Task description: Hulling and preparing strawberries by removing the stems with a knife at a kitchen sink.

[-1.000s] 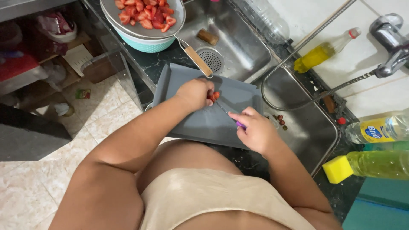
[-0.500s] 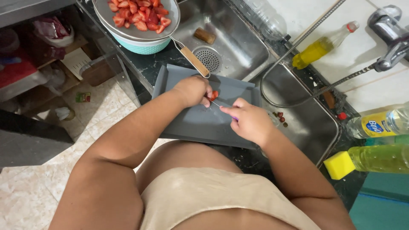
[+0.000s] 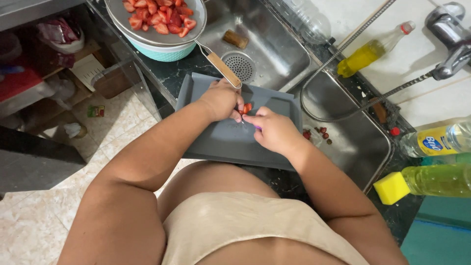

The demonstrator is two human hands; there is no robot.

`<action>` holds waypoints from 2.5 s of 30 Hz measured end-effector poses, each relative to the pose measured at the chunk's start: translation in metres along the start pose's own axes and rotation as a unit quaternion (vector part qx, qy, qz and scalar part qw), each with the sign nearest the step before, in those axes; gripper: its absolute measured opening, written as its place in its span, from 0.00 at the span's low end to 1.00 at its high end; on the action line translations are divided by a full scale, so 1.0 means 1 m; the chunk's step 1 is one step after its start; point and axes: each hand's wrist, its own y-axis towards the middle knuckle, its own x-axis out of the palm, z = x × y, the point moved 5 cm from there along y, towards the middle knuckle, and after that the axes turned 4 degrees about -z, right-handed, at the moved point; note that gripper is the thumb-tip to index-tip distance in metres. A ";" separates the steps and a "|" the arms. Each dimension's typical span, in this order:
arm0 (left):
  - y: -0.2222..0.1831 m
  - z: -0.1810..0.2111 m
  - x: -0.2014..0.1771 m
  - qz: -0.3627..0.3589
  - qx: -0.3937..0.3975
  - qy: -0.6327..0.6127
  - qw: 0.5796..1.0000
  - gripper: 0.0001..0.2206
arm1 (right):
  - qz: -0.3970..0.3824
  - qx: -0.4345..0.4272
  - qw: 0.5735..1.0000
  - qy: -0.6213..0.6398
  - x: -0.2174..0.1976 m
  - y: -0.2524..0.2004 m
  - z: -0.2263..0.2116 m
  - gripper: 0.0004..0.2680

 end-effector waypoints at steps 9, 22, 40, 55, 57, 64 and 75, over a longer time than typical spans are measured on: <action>0.000 -0.002 0.006 -0.038 -0.029 -0.050 0.998 0.15 | -0.001 0.005 1.000 0.016 -0.015 -0.061 0.012 0.18; 0.058 -0.004 0.069 -0.116 -0.028 -0.166 0.979 0.19 | 0.263 0.095 0.883 0.376 0.036 -0.112 0.204 0.19; 0.015 0.046 -0.140 0.126 0.131 -0.055 0.982 0.07 | 0.150 0.353 0.738 0.554 0.101 -0.115 0.297 0.13; -0.041 -0.143 -0.208 0.302 -0.212 0.216 0.904 0.17 | -0.095 0.433 0.869 0.218 0.141 -0.102 0.320 0.32; -0.033 -0.096 -0.216 0.354 -0.122 0.233 0.897 0.17 | -0.078 0.468 0.833 0.286 0.112 -0.105 0.289 0.43; -0.001 0.131 -0.143 0.303 0.149 0.149 0.929 0.18 | -0.035 0.435 0.802 0.408 0.160 -0.078 0.279 0.12; 0.047 0.114 0.038 -0.020 -0.032 -0.108 0.993 0.15 | -0.143 0.395 0.890 0.178 0.169 -0.088 0.295 0.21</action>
